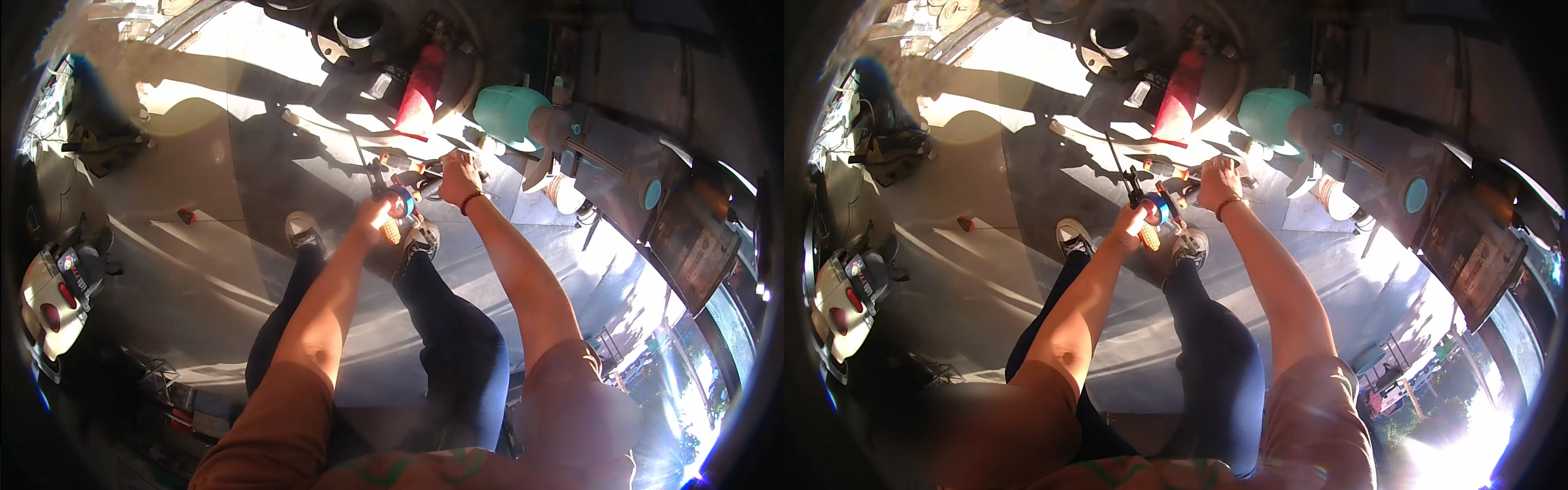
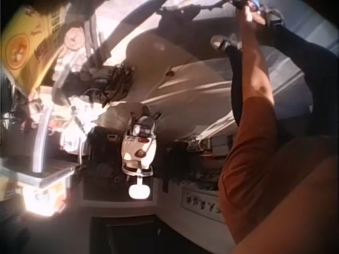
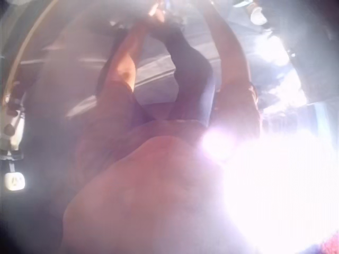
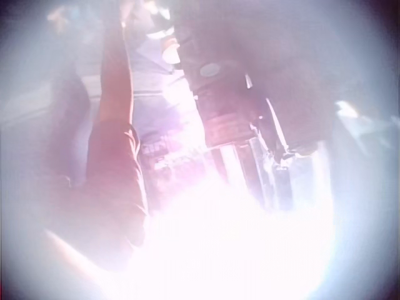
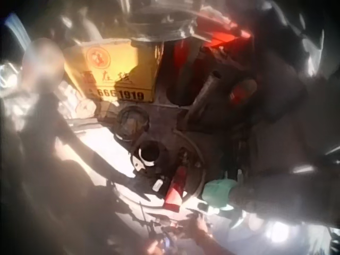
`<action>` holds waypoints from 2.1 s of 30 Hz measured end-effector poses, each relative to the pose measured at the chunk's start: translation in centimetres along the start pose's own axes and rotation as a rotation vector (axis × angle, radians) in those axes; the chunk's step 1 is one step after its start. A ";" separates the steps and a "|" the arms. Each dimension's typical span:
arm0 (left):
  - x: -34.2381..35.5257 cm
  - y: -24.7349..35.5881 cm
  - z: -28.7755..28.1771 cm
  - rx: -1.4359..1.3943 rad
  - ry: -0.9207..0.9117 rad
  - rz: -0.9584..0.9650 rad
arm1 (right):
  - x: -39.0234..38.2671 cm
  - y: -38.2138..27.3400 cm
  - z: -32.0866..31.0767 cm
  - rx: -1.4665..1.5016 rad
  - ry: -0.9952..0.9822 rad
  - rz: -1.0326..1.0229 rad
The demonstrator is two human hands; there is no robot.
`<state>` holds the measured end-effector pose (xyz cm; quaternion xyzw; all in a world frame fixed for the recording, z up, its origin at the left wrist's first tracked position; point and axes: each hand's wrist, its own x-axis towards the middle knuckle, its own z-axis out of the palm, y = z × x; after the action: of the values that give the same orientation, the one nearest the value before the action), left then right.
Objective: The person works on a scooter in a cluttered workshop, handling wires and small components. They use tools like a screwdriver and pliers to manipulate parts, then walk around the room to gather additional items and return to the scooter.
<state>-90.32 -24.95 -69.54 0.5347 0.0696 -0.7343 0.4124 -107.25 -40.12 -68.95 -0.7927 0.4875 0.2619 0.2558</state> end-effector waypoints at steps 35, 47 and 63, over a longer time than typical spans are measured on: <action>6.1 -5.2 -8.3 -0.165 0.546 0.042 | 9.7 -9.4 5.1 1.393 0.617 0.524; 2.8 0.5 -5.2 -0.052 0.520 -0.012 | 11.7 -6.0 2.2 1.515 0.530 1.146; -13.4 13.6 4.3 -0.226 0.328 -0.037 | 14.1 -0.5 5.2 1.718 0.132 1.001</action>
<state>-83.05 -29.00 -51.85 0.5960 0.2277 -0.6323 0.4395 -102.22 -45.46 -82.03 -0.0545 0.8030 -0.1469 0.5751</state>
